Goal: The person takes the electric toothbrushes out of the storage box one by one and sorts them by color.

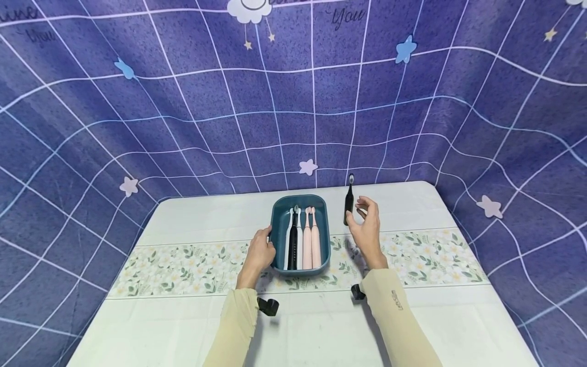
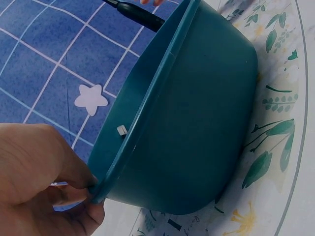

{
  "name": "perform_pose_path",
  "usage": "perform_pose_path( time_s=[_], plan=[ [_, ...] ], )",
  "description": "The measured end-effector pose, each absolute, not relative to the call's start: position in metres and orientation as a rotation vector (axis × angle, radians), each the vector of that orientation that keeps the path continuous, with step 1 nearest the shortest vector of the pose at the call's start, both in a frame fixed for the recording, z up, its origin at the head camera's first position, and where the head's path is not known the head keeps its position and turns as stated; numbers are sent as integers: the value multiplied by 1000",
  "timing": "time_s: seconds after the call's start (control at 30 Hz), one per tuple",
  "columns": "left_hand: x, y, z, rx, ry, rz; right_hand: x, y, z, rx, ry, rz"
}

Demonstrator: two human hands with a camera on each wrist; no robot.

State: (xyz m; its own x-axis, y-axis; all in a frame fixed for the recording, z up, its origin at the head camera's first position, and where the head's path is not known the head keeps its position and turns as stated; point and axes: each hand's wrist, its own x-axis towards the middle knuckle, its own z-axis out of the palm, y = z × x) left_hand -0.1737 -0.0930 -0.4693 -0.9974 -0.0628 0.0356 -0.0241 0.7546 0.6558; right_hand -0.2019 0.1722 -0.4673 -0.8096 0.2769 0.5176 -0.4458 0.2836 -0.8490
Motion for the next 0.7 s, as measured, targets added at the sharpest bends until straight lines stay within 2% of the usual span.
perform_pose_path(
  time_s=[0.7],
  plan=[
    [-174,-95,-469,57,-2906,-1091,-189,150,-456,314,-1923,1574]
  ],
)
